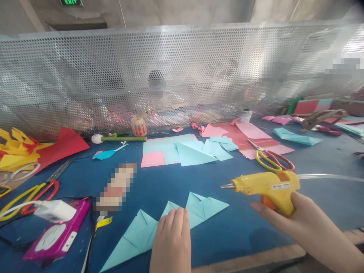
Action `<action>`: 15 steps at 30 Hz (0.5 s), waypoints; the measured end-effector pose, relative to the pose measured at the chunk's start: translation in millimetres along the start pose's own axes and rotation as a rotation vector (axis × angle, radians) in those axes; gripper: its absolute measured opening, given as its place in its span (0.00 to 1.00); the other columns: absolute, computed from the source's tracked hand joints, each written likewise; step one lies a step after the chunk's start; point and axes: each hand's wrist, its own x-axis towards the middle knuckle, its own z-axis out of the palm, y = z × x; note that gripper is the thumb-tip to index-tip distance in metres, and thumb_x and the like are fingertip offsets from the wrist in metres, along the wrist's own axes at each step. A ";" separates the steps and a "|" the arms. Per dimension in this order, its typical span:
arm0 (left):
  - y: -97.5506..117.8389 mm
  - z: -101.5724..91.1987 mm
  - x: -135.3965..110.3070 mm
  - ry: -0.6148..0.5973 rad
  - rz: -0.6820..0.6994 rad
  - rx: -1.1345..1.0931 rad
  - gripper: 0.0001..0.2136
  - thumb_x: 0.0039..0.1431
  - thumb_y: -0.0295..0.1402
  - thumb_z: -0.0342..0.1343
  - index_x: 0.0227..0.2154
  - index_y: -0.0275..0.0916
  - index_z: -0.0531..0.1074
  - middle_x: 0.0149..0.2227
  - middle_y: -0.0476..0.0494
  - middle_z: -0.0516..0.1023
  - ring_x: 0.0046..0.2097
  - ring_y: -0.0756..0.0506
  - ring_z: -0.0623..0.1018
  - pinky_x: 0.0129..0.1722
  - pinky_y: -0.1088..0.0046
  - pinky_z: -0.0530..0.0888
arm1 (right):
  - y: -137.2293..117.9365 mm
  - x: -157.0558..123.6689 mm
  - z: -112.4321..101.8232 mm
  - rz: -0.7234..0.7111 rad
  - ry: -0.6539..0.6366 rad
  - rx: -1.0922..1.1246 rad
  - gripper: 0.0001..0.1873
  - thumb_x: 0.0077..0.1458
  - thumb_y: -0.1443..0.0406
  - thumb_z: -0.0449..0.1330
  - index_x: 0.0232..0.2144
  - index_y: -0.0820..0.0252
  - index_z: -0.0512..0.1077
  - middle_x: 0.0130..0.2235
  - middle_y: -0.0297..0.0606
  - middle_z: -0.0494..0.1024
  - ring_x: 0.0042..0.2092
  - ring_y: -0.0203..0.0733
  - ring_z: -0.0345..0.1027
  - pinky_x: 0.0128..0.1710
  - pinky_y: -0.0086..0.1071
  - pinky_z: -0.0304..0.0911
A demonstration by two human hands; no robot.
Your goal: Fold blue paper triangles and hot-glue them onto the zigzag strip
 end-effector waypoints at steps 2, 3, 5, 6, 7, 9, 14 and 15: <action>2.3 -1.4 1.0 -0.013 -0.008 0.005 0.23 0.63 0.12 0.40 0.50 0.32 0.76 0.44 0.39 0.83 0.47 0.41 0.82 0.47 0.61 0.82 | 4.3 1.8 0.6 0.007 -0.005 0.001 0.29 0.35 0.37 0.62 0.15 0.51 0.60 0.18 0.31 0.63 0.22 0.39 0.55 0.21 0.35 0.54; 3.1 -2.2 1.0 -0.018 -0.009 0.004 0.22 0.64 0.13 0.40 0.50 0.33 0.76 0.43 0.39 0.83 0.46 0.41 0.82 0.47 0.61 0.82 | 5.9 1.9 0.9 0.010 -0.006 0.001 0.29 0.35 0.37 0.62 0.15 0.51 0.60 0.18 0.32 0.64 0.22 0.40 0.56 0.21 0.35 0.54; 4.1 -3.7 0.0 -0.022 -0.006 0.000 0.20 0.65 0.15 0.42 0.49 0.33 0.77 0.43 0.39 0.83 0.46 0.41 0.82 0.47 0.61 0.82 | 8.6 1.4 1.6 0.015 -0.004 -0.003 0.29 0.34 0.37 0.62 0.14 0.50 0.59 0.17 0.32 0.64 0.21 0.40 0.55 0.20 0.35 0.53; 4.4 -4.4 -0.7 -0.022 -0.004 -0.003 0.19 0.65 0.15 0.43 0.49 0.32 0.76 0.44 0.38 0.83 0.46 0.40 0.82 0.48 0.60 0.82 | 9.6 1.2 1.9 0.017 -0.005 -0.005 0.29 0.34 0.36 0.62 0.14 0.50 0.59 0.17 0.32 0.63 0.21 0.40 0.55 0.20 0.35 0.53; 4.7 -4.9 -1.2 -0.024 -0.003 -0.007 0.19 0.66 0.15 0.44 0.49 0.31 0.76 0.44 0.38 0.83 0.47 0.40 0.82 0.48 0.60 0.81 | 10.6 1.1 2.3 0.018 -0.008 -0.008 0.29 0.34 0.36 0.63 0.14 0.50 0.59 0.17 0.32 0.64 0.21 0.40 0.55 0.20 0.35 0.53; 5.2 -5.4 -1.6 -0.040 -0.008 -0.017 0.20 0.65 0.15 0.43 0.50 0.31 0.76 0.44 0.38 0.83 0.46 0.40 0.82 0.47 0.61 0.82 | 12.7 1.6 3.0 0.020 -0.013 -0.011 0.29 0.34 0.36 0.62 0.14 0.50 0.59 0.16 0.32 0.64 0.21 0.40 0.56 0.20 0.36 0.53; 4.5 -3.4 0.5 -0.082 -0.032 -0.036 0.22 0.65 0.15 0.40 0.50 0.33 0.76 0.45 0.39 0.82 0.47 0.40 0.82 0.46 0.61 0.82 | 17.5 4.2 3.5 0.030 -0.035 -0.033 0.31 0.36 0.34 0.60 0.14 0.50 0.59 0.16 0.31 0.63 0.20 0.39 0.56 0.20 0.35 0.55; 4.0 -3.0 0.6 -0.080 -0.036 -0.039 0.22 0.66 0.15 0.40 0.50 0.33 0.76 0.45 0.39 0.82 0.48 0.40 0.82 0.47 0.60 0.82 | 17.9 4.6 3.2 0.031 -0.043 -0.038 0.31 0.37 0.33 0.60 0.15 0.50 0.60 0.16 0.32 0.64 0.20 0.40 0.56 0.21 0.35 0.55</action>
